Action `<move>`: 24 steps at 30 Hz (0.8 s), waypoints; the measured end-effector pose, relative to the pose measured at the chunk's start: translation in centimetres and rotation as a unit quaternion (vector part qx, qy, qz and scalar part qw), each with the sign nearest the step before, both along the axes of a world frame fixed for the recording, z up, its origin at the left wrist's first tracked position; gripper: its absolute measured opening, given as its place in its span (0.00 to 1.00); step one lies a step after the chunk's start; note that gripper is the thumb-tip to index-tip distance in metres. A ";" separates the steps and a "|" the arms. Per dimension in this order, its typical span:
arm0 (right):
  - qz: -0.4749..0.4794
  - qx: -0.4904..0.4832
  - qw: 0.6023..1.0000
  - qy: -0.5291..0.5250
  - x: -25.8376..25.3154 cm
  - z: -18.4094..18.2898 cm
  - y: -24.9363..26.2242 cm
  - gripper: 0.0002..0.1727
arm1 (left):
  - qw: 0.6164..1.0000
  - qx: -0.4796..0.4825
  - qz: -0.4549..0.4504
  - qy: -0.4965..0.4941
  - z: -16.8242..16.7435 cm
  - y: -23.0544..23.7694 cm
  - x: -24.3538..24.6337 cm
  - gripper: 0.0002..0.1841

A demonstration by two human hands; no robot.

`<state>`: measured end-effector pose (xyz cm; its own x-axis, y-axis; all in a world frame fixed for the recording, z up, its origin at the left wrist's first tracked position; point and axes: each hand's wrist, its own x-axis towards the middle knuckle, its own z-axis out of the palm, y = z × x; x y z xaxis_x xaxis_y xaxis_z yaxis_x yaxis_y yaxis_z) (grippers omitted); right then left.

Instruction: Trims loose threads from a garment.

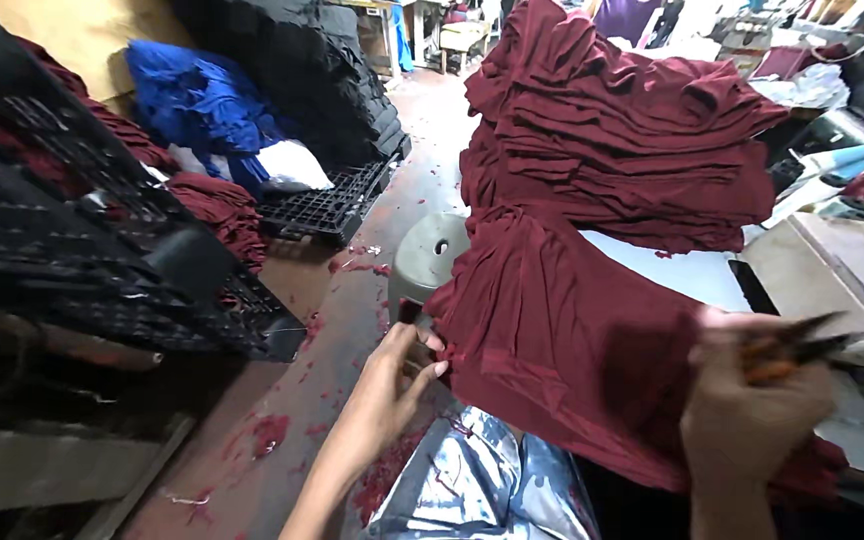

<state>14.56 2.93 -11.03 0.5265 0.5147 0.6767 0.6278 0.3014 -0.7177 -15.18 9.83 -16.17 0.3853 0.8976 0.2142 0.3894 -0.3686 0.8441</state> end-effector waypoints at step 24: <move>0.271 -0.114 0.947 -0.132 -7.7 -5.8 -1.8 0.07 | 0.919 -0.176 -0.037 -0.350 0.4 -4.3 2.6 0.10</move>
<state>6.82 1.17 -16.81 -0.0292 0.8098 0.5859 0.5913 0.4866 -0.6431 -12.53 5.54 -15.80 0.3255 0.9359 0.1346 -0.3095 -0.0291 0.9504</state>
